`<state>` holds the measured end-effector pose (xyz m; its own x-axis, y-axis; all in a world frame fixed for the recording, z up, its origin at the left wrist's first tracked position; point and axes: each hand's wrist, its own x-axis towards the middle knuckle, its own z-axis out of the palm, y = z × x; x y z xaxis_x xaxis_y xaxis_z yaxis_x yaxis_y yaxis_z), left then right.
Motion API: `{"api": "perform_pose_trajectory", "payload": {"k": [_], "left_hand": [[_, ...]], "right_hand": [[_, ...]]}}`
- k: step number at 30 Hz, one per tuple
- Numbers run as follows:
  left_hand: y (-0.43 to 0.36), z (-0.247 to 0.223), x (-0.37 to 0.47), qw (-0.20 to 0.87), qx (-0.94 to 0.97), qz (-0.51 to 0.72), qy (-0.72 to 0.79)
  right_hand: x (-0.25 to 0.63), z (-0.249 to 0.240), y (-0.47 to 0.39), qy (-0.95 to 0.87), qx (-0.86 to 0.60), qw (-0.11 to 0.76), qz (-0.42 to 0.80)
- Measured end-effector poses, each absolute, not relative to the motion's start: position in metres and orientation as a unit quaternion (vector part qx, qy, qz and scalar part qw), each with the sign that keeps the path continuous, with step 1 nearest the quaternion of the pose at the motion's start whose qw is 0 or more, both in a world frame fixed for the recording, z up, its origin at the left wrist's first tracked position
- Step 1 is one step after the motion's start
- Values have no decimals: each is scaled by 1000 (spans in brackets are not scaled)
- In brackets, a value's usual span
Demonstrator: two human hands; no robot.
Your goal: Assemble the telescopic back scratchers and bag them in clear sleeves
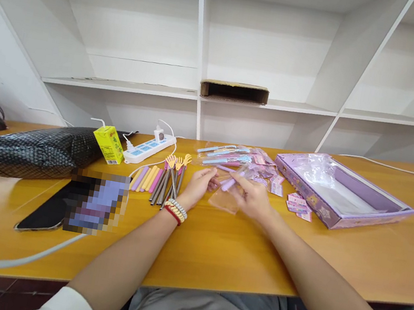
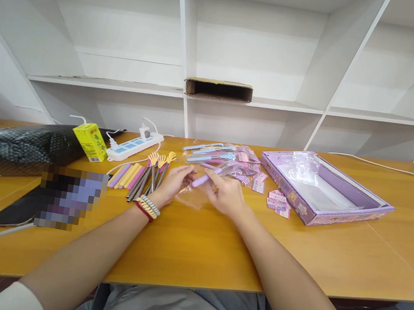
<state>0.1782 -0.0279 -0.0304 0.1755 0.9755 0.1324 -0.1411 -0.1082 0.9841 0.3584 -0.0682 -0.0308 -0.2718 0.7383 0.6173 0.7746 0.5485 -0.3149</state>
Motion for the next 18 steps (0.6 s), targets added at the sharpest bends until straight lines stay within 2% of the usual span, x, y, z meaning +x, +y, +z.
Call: {"api": "perform_pose_trajectory", "payload": {"k": [4, 8, 12, 18], "left_hand": [[-29, -38, 181, 620, 558, 434, 342], [-31, -34, 183, 641, 548, 447, 297], [-27, -30, 178, 640, 523, 482, 291], [-29, -32, 174, 670, 539, 398, 321]], "right_hand": [[356, -29, -73, -857, -375, 352, -3], [355, -28, -73, -892, -317, 321, 34], [354, -30, -71, -896, -315, 309, 49], [356, -32, -69, -891, -314, 320, 75]]}}
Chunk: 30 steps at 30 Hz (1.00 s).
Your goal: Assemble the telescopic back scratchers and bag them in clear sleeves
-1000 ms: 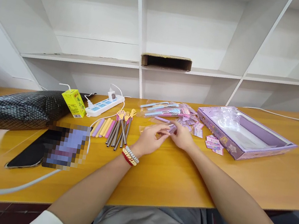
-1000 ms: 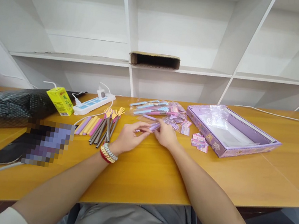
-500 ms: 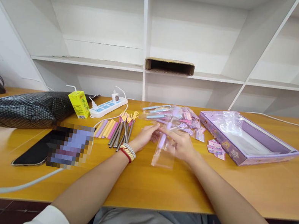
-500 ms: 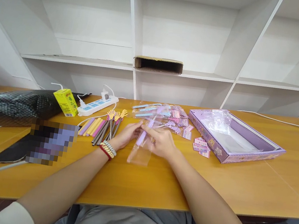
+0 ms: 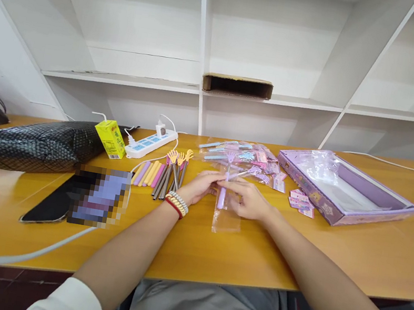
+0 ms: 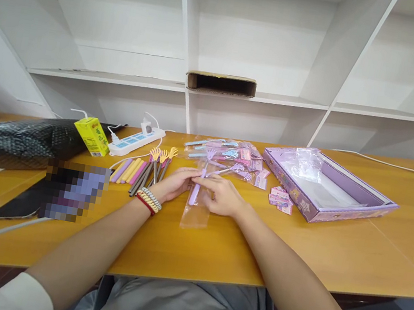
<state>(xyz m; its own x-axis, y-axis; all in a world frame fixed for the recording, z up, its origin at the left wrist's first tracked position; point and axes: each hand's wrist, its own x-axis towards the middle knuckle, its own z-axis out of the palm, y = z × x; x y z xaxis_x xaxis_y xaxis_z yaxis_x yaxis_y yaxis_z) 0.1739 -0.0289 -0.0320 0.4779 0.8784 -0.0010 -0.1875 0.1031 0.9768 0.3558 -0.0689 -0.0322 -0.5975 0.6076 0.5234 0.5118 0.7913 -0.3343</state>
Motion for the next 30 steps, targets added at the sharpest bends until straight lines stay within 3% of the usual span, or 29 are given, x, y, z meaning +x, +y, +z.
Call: {"api": "perform_pose_trajectory", "payload": {"k": [5, 8, 12, 16, 21, 25, 30], "left_hand": [[-32, -28, 176, 658, 553, 399, 319], [-30, -25, 179, 610, 534, 480, 337], [-24, -24, 176, 514, 471, 612, 374], [-18, -25, 171, 431, 469, 657, 404], [-26, -22, 175, 406, 514, 650, 386], [-42, -15, 186, 437, 543, 626, 351], [-51, -11, 191, 436, 564, 622, 325]], "right_hand": [[357, -29, -70, -900, -300, 303, 89], [357, -26, -71, -878, -366, 290, 108], [361, -22, -69, -824, -437, 349, 90], [363, -24, -64, -805, -436, 391, 87], [352, -36, -59, -773, -481, 308, 278], [344, -41, -58, -703, -482, 329, 406], [343, -42, -56, -666, -453, 359, 471]]}}
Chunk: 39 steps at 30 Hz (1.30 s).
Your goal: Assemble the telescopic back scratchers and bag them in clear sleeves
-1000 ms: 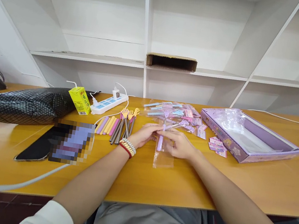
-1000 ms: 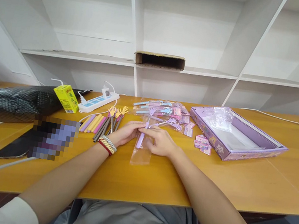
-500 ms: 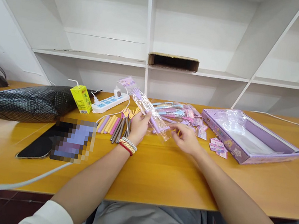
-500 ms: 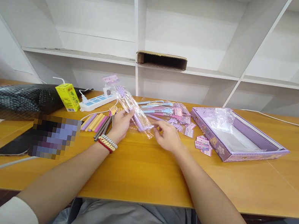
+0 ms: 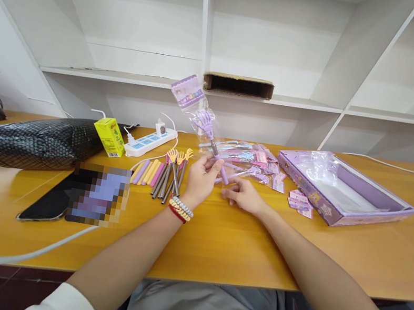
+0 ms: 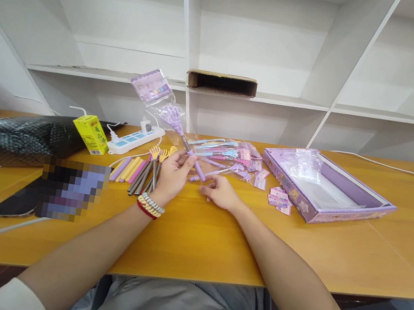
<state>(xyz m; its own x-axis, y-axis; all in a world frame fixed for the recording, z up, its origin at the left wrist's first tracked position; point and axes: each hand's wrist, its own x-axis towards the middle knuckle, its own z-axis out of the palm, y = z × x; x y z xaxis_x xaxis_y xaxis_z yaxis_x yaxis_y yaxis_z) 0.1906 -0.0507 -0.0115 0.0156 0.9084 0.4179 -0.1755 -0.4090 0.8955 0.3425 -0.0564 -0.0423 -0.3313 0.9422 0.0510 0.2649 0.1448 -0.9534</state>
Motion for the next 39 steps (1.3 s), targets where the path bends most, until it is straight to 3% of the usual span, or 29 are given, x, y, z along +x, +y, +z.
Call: {"api": "perform_pose_trajectory", "payload": {"k": [7, 16, 22, 30, 39], "left_hand": [[-49, -10, 186, 357, 593, 626, 360], [-45, -15, 193, 485, 474, 661, 322], [-46, -7, 194, 544, 357, 711, 266], [-41, -7, 191, 587, 290, 726, 209], [-44, -6, 193, 629, 288, 699, 184]], "right_hand": [[342, -45, -54, -667, -471, 344, 463], [340, -49, -54, -712, -473, 322, 407], [337, -50, -60, -765, -475, 382, 205], [338, -44, -61, -758, -486, 434, 37], [338, -46, -60, -779, -467, 416, 35]]}}
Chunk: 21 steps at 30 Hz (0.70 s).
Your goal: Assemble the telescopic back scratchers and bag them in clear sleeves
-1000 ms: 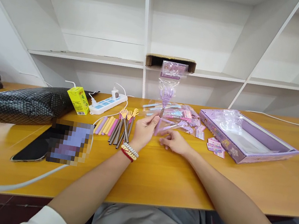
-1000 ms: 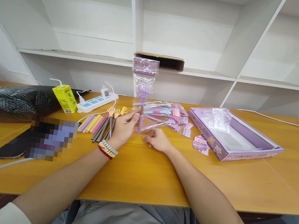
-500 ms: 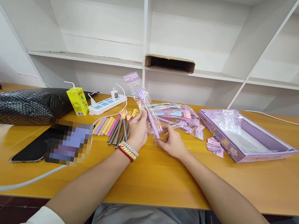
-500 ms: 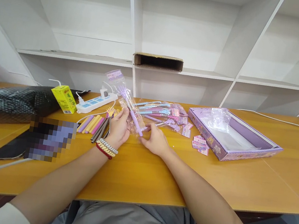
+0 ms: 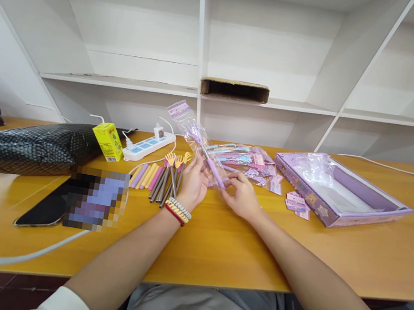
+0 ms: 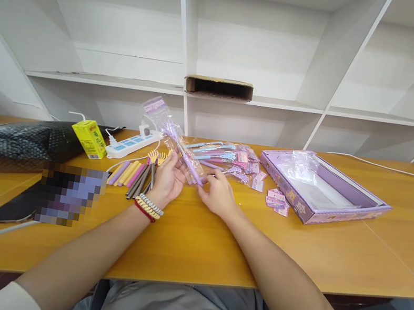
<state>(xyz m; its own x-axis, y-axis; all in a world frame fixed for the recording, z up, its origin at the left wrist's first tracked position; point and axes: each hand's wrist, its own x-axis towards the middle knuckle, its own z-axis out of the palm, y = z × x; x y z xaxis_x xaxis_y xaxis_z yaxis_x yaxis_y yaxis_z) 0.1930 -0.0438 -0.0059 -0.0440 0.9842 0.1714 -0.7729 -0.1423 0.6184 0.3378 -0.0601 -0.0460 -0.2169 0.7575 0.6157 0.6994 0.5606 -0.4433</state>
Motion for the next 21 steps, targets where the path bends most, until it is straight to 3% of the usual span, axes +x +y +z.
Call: {"api": "perform_pose_trajectory", "payload": {"k": [11, 21], "left_hand": [[-14, -13, 169, 571, 223, 759, 221], [-26, -1, 168, 649, 239, 683, 234]], "right_hand": [[346, -36, -59, -814, -533, 229, 14], [349, -33, -59, -801, -570, 181, 29]]}}
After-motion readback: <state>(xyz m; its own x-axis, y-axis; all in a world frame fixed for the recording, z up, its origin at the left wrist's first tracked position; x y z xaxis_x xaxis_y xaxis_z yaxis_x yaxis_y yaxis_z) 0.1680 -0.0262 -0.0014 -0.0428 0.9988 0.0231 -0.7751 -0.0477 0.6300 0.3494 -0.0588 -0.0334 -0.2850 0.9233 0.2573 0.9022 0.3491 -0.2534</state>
